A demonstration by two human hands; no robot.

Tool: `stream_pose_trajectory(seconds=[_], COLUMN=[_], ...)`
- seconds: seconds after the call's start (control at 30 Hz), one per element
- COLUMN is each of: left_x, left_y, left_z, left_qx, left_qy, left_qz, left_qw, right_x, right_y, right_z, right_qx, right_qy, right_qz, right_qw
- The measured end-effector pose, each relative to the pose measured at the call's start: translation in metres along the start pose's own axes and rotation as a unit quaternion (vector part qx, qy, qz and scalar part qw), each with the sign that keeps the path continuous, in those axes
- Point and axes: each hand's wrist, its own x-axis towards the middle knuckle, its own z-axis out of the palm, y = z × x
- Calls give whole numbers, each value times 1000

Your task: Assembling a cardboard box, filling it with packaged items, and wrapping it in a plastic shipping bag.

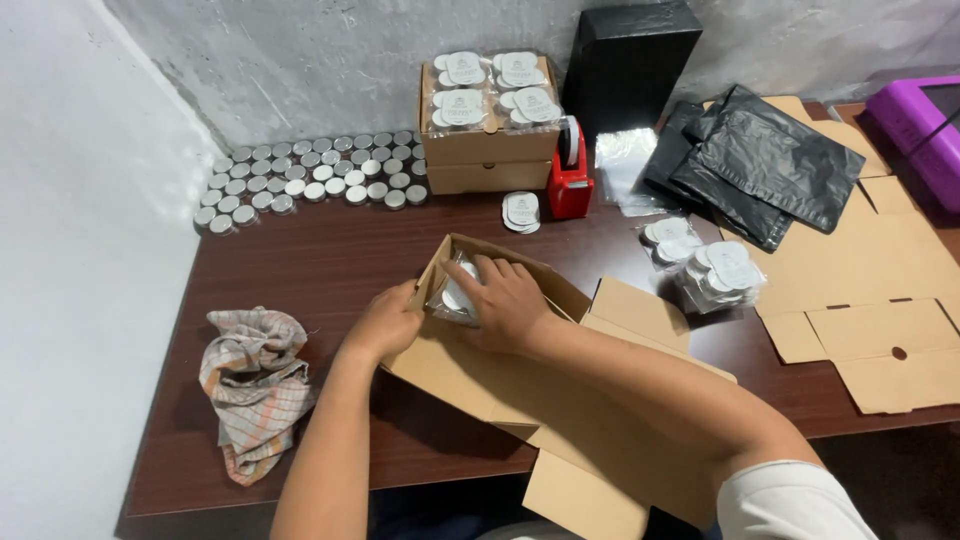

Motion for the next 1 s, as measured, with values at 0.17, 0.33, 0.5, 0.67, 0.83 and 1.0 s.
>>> stream_pose_trajectory(seconds=[0.17, 0.33, 0.5, 0.67, 0.83, 1.0], left_x=[2, -3, 16, 17, 9, 28], left_y=[-4, 0, -19, -21, -13, -26], left_z=[-1, -3, 2, 3, 1, 8], left_qx=[1, 12, 28, 25, 1, 22], left_qy=[-4, -9, -1, 3, 2, 14], left_qz=[-6, -3, -6, -7, -11, -6], left_qw=[1000, 1000, 1000, 1000, 1000, 1000], right_x=[-11, -2, 11, 1, 9, 9], right_y=[-1, 24, 33, 19, 21, 30], right_z=[-42, 7, 43, 10, 15, 47], right_qx=[-20, -123, -164, -99, -34, -43], right_qy=[-133, -26, 247, 165, 39, 100], right_qz=[0, -33, -102, -79, -69, -67], right_qw=[991, 992, 949, 978, 996, 992])
